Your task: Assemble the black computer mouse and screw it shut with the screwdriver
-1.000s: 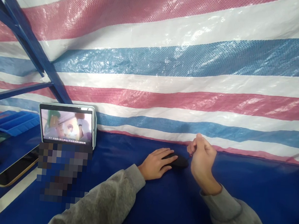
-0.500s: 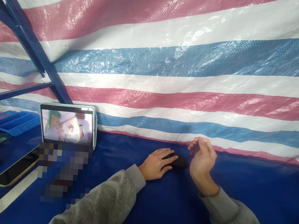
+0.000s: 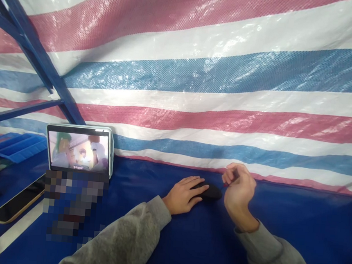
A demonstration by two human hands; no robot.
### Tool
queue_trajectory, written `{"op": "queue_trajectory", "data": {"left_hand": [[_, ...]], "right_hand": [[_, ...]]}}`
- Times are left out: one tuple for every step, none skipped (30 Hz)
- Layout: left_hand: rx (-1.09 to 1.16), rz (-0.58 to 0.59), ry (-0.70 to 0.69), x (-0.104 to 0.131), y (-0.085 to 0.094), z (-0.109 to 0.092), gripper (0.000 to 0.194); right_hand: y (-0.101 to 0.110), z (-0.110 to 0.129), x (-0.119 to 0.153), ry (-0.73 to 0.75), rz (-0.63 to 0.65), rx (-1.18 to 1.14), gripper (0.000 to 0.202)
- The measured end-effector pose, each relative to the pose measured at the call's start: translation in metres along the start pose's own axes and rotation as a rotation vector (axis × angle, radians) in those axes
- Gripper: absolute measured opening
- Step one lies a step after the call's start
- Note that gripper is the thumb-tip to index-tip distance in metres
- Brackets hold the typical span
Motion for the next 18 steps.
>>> {"op": "queue_trajectory", "data": {"left_hand": [[0.001,0.001,0.002,0.000,0.000,0.000,0.043],[0.001,0.001,0.003,0.000,0.000,0.000,0.043],[0.001,0.002,0.005,0.000,0.000,0.000,0.043],[0.001,0.003,0.006,0.000,0.000,0.000,0.043],[0.000,0.003,0.005,0.000,0.001,0.000,0.043],[-0.001,0.002,0.004,0.000,0.001,0.000,0.043],[-0.002,0.001,0.003,0.000,0.001,0.000,0.043],[-0.004,0.001,0.002,0.000,0.001,0.000,0.043],[-0.005,0.001,0.001,0.000,0.000,0.000,0.043],[-0.006,0.001,0.000,0.000,0.000,0.000,0.043],[-0.006,0.002,-0.002,0.000,0.000,0.000,0.043],[-0.006,0.001,-0.004,0.000,0.000,-0.001,0.043],[-0.005,-0.002,-0.006,0.000,0.000,-0.001,0.043],[-0.005,-0.004,-0.008,0.000,0.001,-0.001,0.043],[-0.004,-0.007,-0.009,-0.001,0.001,-0.001,0.042],[-0.004,-0.008,-0.010,-0.001,0.002,-0.002,0.042],[-0.005,-0.007,-0.012,-0.001,0.002,-0.002,0.042],[-0.005,-0.007,-0.012,-0.001,0.002,-0.002,0.042]], "right_hand": [[0.000,0.000,0.000,0.005,-0.002,0.002,0.025],[0.000,0.000,0.001,0.010,-0.005,0.006,0.026],[0.001,0.001,0.001,0.012,-0.009,0.011,0.026],[0.002,0.001,0.001,0.014,-0.014,0.019,0.024],[0.002,0.001,0.001,0.016,-0.019,0.032,0.022],[0.003,0.002,0.001,0.021,-0.021,0.046,0.020],[0.003,0.003,0.001,0.025,-0.020,0.059,0.018],[0.003,0.004,0.001,0.028,-0.014,0.072,0.017],[0.002,0.005,0.001,0.032,-0.007,0.088,0.016],[0.001,0.007,0.000,0.032,-0.001,0.107,0.015],[0.001,0.008,-0.001,0.029,0.005,0.130,0.016],[0.000,0.010,-0.002,0.023,0.011,0.158,0.017],[-0.001,0.012,-0.003,0.014,0.017,0.186,0.018],[-0.002,0.014,-0.005,0.001,0.028,0.209,0.019],[-0.003,0.016,-0.006,-0.012,0.044,0.227,0.019],[-0.004,0.019,-0.008,-0.025,0.063,0.241,0.018],[-0.006,0.022,-0.009,-0.033,0.081,0.252,0.017],[-0.006,0.025,-0.011,-0.037,0.097,0.270,0.016]]}}
Point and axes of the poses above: each hand's wrist, its own x-axis away from the middle knuckle, its own y-axis out of the back of the hand, z = x × y, the point moved 9 cm from there along -x, towards the middle knuckle, and after that the axes turned 7 degrees about -y, right-handed, at the moved point
